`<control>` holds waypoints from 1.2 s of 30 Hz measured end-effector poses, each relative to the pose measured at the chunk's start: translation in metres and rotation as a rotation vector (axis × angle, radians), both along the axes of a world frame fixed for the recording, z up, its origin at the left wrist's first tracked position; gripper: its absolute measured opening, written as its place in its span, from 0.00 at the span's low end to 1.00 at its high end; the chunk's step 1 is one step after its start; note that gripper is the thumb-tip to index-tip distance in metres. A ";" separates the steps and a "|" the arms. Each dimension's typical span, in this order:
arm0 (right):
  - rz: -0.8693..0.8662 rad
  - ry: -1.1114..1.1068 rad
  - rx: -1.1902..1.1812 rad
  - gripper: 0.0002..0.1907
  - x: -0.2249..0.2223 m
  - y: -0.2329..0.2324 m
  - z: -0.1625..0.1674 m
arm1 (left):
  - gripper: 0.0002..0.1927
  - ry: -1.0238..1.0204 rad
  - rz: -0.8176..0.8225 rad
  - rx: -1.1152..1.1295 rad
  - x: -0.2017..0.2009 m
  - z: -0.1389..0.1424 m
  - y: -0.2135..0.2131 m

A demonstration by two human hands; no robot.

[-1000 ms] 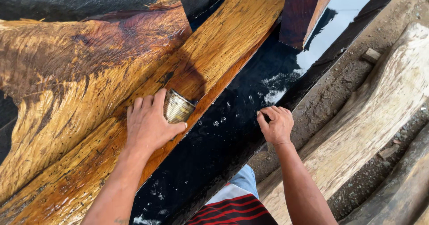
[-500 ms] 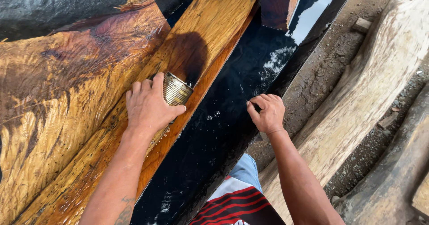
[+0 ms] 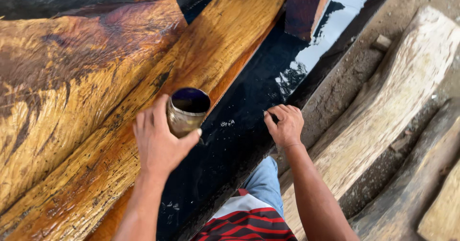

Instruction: The person stands beside a long trough holding large wood slabs and repeatedly scoops water from the trough with a metal cup, pouring it over the surface of the wood. They move along the slabs, wetting different sections and tilting the cup to spread the water across the grain.

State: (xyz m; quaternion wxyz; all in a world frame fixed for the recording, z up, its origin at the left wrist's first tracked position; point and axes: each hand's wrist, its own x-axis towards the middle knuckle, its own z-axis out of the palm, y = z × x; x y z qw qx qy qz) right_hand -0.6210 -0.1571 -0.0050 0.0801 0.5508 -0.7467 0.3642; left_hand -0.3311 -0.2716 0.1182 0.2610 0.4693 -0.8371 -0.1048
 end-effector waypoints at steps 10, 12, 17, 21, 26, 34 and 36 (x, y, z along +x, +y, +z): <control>0.304 -0.578 0.218 0.22 -0.024 -0.001 0.013 | 0.52 0.610 0.094 0.579 -0.034 -0.050 0.066; 0.561 -0.850 0.219 0.32 -0.036 -0.001 0.011 | 0.51 0.750 0.086 0.679 -0.058 -0.058 0.062; 0.652 -1.017 0.448 0.42 -0.047 -0.003 0.004 | 0.50 0.763 0.078 0.751 -0.119 -0.062 0.061; 0.631 -0.350 0.438 0.41 -0.114 -0.023 0.018 | 0.53 0.273 0.137 0.510 -0.157 -0.062 0.041; 0.401 -0.061 0.364 0.25 -0.237 -0.042 0.023 | 0.49 -0.127 0.162 0.467 -0.188 -0.071 0.028; 0.297 0.138 0.205 0.15 -0.357 -0.101 -0.012 | 0.46 -0.425 0.175 0.550 -0.237 -0.107 0.008; 0.269 0.126 0.194 0.15 -0.355 -0.109 -0.022 | 0.46 -0.427 0.168 0.532 -0.253 -0.116 0.004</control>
